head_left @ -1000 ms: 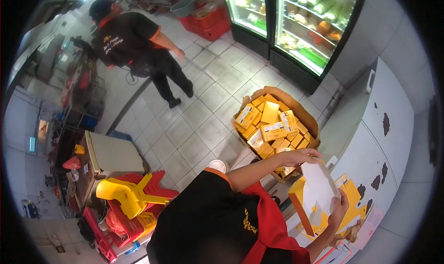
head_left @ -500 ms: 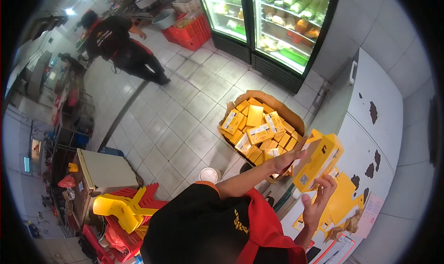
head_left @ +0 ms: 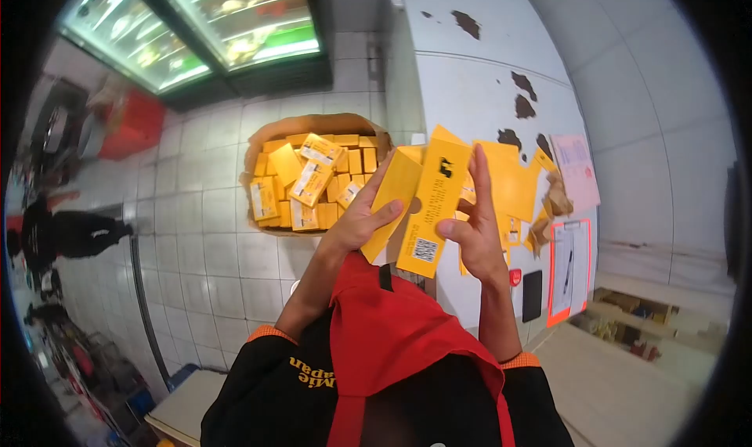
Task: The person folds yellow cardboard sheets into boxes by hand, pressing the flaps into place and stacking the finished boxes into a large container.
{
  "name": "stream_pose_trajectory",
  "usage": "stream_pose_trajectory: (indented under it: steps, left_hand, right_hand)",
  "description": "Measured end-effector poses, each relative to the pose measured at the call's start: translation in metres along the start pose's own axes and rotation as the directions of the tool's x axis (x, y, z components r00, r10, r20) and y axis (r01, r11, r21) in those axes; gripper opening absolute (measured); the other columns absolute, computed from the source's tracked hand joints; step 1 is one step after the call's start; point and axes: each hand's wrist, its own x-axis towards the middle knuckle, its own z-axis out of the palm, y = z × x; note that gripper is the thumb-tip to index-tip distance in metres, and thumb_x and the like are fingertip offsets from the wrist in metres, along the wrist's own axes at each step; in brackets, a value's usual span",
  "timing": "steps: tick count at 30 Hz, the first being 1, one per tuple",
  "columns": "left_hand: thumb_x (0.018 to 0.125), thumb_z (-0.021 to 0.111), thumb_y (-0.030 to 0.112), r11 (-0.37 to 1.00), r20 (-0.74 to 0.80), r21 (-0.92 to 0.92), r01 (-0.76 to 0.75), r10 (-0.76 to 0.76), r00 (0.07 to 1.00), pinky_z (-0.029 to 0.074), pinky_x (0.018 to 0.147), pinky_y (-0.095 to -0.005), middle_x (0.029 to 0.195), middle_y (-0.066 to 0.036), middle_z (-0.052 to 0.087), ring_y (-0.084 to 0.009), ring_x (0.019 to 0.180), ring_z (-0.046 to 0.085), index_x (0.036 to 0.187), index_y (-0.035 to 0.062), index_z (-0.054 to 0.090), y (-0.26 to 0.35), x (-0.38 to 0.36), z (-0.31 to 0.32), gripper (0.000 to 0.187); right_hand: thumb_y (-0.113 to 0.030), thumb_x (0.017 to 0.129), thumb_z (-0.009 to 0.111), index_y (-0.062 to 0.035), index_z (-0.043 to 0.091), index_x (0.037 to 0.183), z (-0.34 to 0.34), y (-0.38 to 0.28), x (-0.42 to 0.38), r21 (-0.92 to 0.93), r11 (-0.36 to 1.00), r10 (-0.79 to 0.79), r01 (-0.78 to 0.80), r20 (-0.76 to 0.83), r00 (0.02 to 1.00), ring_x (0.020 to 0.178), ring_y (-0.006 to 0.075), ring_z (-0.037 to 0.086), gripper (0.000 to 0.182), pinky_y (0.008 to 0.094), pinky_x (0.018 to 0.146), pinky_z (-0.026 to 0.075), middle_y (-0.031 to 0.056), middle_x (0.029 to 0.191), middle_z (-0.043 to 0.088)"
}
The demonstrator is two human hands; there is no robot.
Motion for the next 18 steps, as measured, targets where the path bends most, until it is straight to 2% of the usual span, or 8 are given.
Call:
stream_pose_trajectory:
  steps: [2, 5, 8, 11, 13, 15, 17, 18]
  left_hand:
    - [0.093, 0.057, 0.021, 1.000, 0.037, -0.021, 0.020, -0.019, 0.999, 0.026, 0.109, -0.0315, 0.150, -0.009, 0.025, -0.0171, 0.135, 0.028, 0.150, 0.0092, 0.012, 0.006, 0.000, 0.006, 0.073]
    - [0.095, 0.053, 0.018, 0.992, 0.063, -0.105, 0.068, -0.062, 0.996, 0.026, 0.108, -0.0308, 0.151, -0.009, 0.023, -0.0170, 0.135, 0.028, 0.150, 0.0104, 0.010, 0.004, -0.003, 0.009, 0.071]
    - [0.097, 0.048, 0.019, 0.997, 0.158, 0.003, 0.081, -0.080, 0.984, 0.025, 0.109, -0.0304, 0.152, -0.008, 0.021, -0.0168, 0.136, 0.027, 0.150, 0.0110, 0.007, 0.006, -0.004, 0.015, 0.068]
    - [0.099, 0.043, 0.020, 0.986, 0.154, -0.134, 0.096, -0.075, 0.985, 0.024, 0.110, -0.0300, 0.153, -0.008, 0.016, -0.0168, 0.137, 0.025, 0.151, 0.0119, 0.003, 0.010, -0.003, 0.026, 0.065]
    - [0.099, 0.041, 0.023, 0.848, 0.068, -0.509, 0.149, -0.133, 0.989, 0.020, 0.112, -0.0318, 0.154, -0.010, 0.013, -0.0224, 0.139, 0.023, 0.151, 0.0135, 0.000, 0.010, -0.006, 0.032, 0.066]
    - [0.097, 0.047, 0.030, 0.887, 0.040, -0.457, 0.059, -0.046, 0.998, 0.021, 0.112, -0.0347, 0.152, -0.012, 0.018, -0.0261, 0.139, 0.024, 0.148, 0.0136, 0.013, 0.012, -0.014, 0.026, 0.064]
    - [0.094, 0.052, 0.037, 0.915, 0.022, -0.402, -0.026, 0.038, 0.999, 0.022, 0.112, -0.0376, 0.150, -0.015, 0.022, -0.0298, 0.139, 0.025, 0.146, 0.0137, 0.025, 0.018, -0.017, 0.020, 0.063]
    - [0.089, 0.060, 0.037, 0.967, 0.085, -0.191, -0.168, 0.187, 0.979, 0.026, 0.111, -0.0403, 0.147, -0.016, 0.027, -0.0325, 0.139, 0.024, 0.137, 0.0124, 0.037, 0.026, -0.017, 0.021, 0.058]
  right_hand:
    - [-0.020, 0.066, 0.074, -0.0127, 0.022, 0.147, 0.005, -0.016, -0.003, -0.079, 0.992, 0.102, -0.098, 0.048, 0.994, 0.114, 0.0279, 0.050, 0.096, 0.0363, 0.080, 0.053, 0.0127, 0.146, 0.026]
    - [-0.019, 0.066, 0.074, -0.0118, 0.031, 0.141, 0.004, -0.014, -0.002, -0.227, 0.973, 0.036, -0.032, 0.012, 0.999, 0.116, 0.0282, 0.048, 0.087, 0.0367, 0.082, 0.053, 0.0124, 0.139, 0.032]
    - [-0.018, 0.068, 0.073, -0.0104, 0.042, 0.131, -0.002, -0.001, 0.003, -0.174, 0.984, 0.047, -0.041, 0.028, 0.999, 0.115, 0.0252, 0.048, 0.071, 0.0360, 0.082, 0.052, 0.0100, 0.129, 0.040]
    - [-0.017, 0.072, 0.070, -0.0080, 0.045, 0.128, -0.006, 0.008, 0.007, -0.166, 0.985, 0.054, -0.042, 0.066, 0.996, 0.108, 0.0214, 0.052, 0.062, 0.0342, 0.078, 0.052, 0.0081, 0.121, 0.047]
    - [-0.016, 0.075, 0.068, -0.0068, 0.047, 0.126, -0.007, 0.012, 0.009, -0.180, 0.983, 0.034, -0.021, 0.073, 0.997, 0.104, 0.0192, 0.055, 0.056, 0.0324, 0.075, 0.053, 0.0072, 0.116, 0.051]
    - [-0.018, 0.079, 0.064, -0.0039, 0.048, 0.123, -0.006, 0.016, 0.015, 0.261, 0.952, 0.185, -0.158, -0.085, 0.979, 0.096, 0.0159, 0.059, 0.049, 0.0292, 0.070, 0.055, 0.0073, 0.108, 0.056]
    - [-0.023, 0.081, 0.060, -0.0041, 0.046, 0.124, -0.014, 0.020, 0.022, 0.337, 0.928, 0.206, -0.157, -0.116, 0.972, 0.093, 0.0145, 0.061, 0.048, 0.0274, 0.066, 0.056, 0.0079, 0.108, 0.057]
    - [-0.026, 0.083, 0.058, -0.0042, 0.044, 0.125, -0.016, 0.021, 0.022, 0.391, 0.904, 0.234, -0.173, -0.112, 0.966, 0.094, 0.0150, 0.061, 0.049, 0.0283, 0.068, 0.057, 0.0077, 0.109, 0.057]
